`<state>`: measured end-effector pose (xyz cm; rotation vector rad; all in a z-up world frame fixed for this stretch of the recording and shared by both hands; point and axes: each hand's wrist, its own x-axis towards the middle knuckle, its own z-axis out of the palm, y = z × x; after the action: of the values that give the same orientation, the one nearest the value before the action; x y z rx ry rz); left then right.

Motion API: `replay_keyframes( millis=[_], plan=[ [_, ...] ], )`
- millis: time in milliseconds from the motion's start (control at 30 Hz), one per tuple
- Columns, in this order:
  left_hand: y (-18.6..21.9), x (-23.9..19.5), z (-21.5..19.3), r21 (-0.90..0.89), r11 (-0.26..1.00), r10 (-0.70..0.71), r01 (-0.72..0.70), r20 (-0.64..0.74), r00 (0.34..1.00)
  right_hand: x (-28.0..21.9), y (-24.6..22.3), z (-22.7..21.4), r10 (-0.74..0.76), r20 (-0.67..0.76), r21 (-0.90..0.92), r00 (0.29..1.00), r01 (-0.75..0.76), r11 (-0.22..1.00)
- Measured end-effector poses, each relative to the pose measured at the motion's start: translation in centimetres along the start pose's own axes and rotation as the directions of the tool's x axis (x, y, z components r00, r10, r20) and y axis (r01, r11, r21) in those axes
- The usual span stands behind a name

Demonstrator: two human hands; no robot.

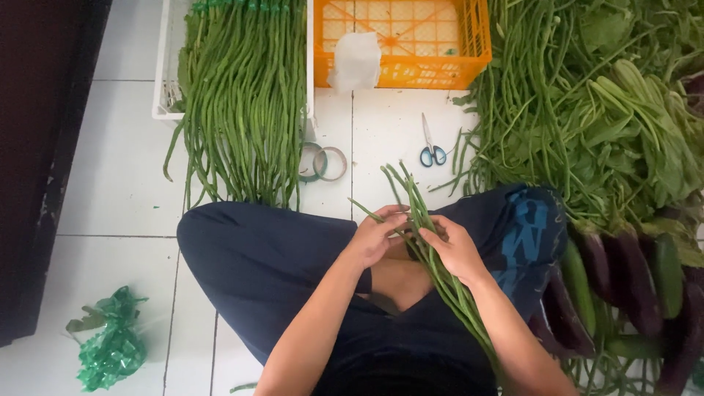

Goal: The person sits on the floor and bundles long green beans by hand. They gather a handful of beans, align them, and secure them with a green plastic tie, using scissors to cut the tie. The finished bundles are placed into a white plastic crate.

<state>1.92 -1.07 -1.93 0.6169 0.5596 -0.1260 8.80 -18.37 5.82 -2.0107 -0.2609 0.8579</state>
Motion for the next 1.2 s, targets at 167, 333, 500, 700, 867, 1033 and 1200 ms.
replay_keyframes(
  millis=[167,333,500,700,867,1033,1200],
  plan=[
    [-0.3,0.4,-0.9,0.043,0.999,0.009,-0.007,-0.042,0.999,0.3,0.5,0.3,-0.028,-0.031,0.042,0.999,0.03,0.999],
    [-0.2,-0.1,-0.4,0.049,0.998,0.04,-0.037,-0.045,0.998,0.7,0.1,0.0,-0.034,-0.05,0.071,0.998,0.037,0.997],
    [-1.8,1.4,-0.9,0.107,0.99,0.092,-0.089,-0.024,0.995,0.1,-0.9,0.0,-0.025,-0.049,0.014,0.998,0.026,1.0],
    [-1.5,0.9,-0.6,0.151,0.983,0.109,-0.104,-0.023,0.994,0.1,-1.1,0.5,-0.008,-0.048,-0.01,0.999,0.008,1.0],
    [-0.5,-0.5,0.8,0.236,0.968,0.107,-0.086,-0.081,0.991,0.2,-1.1,0.6,-0.033,-0.044,-0.015,0.998,0.033,0.999],
    [0.5,-1.3,1.1,0.25,0.967,0.059,-0.038,-0.078,0.995,0.5,-0.5,0.8,-0.06,-0.058,-0.025,0.997,0.058,0.998],
    [0.3,-0.8,1.0,-0.014,1.0,0.012,-0.013,-0.045,0.999,0.5,0.0,0.8,-0.053,-0.105,-0.039,0.993,0.049,0.998]
  ],
)
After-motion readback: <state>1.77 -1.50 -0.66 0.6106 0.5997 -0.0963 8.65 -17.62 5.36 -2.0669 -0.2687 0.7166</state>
